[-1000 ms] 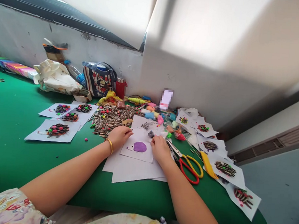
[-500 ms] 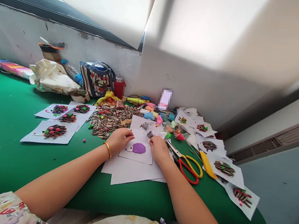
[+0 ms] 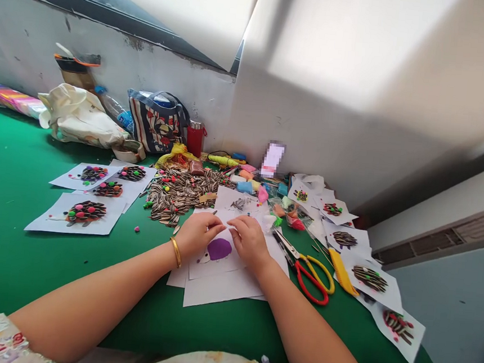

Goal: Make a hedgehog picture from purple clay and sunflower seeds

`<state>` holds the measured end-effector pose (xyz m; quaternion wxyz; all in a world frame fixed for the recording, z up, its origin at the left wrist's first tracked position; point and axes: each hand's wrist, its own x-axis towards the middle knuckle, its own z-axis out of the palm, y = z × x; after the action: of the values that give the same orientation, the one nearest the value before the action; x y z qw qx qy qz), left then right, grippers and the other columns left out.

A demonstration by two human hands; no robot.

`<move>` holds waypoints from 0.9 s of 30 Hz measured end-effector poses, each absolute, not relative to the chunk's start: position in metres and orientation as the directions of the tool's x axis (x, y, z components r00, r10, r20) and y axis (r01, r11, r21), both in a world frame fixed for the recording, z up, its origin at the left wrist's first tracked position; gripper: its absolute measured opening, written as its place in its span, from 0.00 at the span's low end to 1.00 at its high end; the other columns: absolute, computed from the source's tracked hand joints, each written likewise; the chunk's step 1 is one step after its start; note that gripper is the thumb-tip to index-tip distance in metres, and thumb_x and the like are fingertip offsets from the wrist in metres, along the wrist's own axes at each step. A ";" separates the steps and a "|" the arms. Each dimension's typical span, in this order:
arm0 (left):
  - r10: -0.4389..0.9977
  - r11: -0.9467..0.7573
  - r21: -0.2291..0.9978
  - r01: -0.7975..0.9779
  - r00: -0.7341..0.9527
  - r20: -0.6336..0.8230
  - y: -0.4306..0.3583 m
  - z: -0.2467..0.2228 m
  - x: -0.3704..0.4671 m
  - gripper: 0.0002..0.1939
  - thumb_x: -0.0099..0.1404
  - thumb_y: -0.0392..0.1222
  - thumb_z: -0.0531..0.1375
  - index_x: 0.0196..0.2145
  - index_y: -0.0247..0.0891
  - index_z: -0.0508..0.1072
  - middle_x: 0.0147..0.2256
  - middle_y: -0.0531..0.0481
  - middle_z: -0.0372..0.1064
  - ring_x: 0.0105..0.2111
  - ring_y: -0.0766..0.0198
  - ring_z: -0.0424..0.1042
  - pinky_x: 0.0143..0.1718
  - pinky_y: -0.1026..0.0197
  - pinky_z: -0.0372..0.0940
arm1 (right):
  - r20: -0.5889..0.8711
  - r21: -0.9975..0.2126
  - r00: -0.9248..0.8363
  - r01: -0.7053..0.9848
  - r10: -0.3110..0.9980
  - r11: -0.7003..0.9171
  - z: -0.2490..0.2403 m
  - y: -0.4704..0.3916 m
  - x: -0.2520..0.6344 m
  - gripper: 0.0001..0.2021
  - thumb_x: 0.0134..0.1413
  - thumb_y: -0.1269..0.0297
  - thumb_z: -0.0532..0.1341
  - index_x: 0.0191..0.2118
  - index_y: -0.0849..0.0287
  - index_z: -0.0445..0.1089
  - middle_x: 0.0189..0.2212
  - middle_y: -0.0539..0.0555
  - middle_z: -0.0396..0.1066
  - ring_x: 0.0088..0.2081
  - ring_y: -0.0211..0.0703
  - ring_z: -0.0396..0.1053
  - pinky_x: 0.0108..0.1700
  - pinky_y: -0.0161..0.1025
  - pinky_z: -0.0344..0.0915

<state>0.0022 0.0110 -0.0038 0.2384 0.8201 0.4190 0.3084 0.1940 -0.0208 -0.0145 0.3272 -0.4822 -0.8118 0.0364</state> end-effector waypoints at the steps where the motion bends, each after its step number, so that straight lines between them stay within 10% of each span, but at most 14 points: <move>1: 0.842 -0.519 0.675 0.524 0.449 0.299 0.009 -0.003 0.002 0.17 0.68 0.51 0.55 0.31 0.38 0.76 0.30 0.50 0.73 0.31 0.62 0.69 0.34 0.61 0.60 | 0.512 -0.415 -0.338 0.707 0.790 0.572 -0.012 -0.023 0.192 0.08 0.62 0.66 0.57 0.46 0.56 0.70 0.41 0.56 0.72 0.45 0.47 0.66 0.47 0.43 0.62; 8: 0.858 -0.440 0.774 0.456 0.468 0.212 0.003 -0.008 0.007 0.20 0.67 0.54 0.54 0.30 0.38 0.77 0.30 0.50 0.73 0.32 0.62 0.70 0.34 0.61 0.61 | 0.519 -0.565 -0.271 0.602 0.810 0.564 -0.010 -0.037 0.182 0.05 0.63 0.64 0.57 0.38 0.55 0.71 0.33 0.52 0.73 0.36 0.43 0.68 0.41 0.41 0.63; 18: 0.817 -0.569 0.403 0.716 0.547 0.183 0.022 -0.011 -0.005 0.13 0.64 0.42 0.60 0.45 0.38 0.76 0.41 0.44 0.72 0.43 0.56 0.70 0.46 0.57 0.62 | 0.207 -0.644 -0.138 0.726 0.969 0.241 -0.024 -0.036 0.217 0.04 0.56 0.68 0.61 0.37 0.55 0.72 0.33 0.50 0.73 0.35 0.42 0.69 0.38 0.38 0.63; 27: 0.840 -0.518 0.357 0.777 0.542 0.039 0.013 0.000 0.002 0.07 0.62 0.41 0.62 0.38 0.40 0.77 0.35 0.46 0.75 0.39 0.54 0.72 0.40 0.55 0.61 | 0.152 -0.518 -0.213 0.815 0.965 0.261 -0.025 -0.034 0.216 0.05 0.57 0.69 0.59 0.35 0.55 0.72 0.34 0.51 0.72 0.37 0.42 0.68 0.39 0.38 0.62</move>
<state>0.0023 0.0128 -0.0001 0.1501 0.8651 0.4673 0.1038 0.2156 -0.0343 -0.0246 0.2273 -0.5849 -0.7608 0.1658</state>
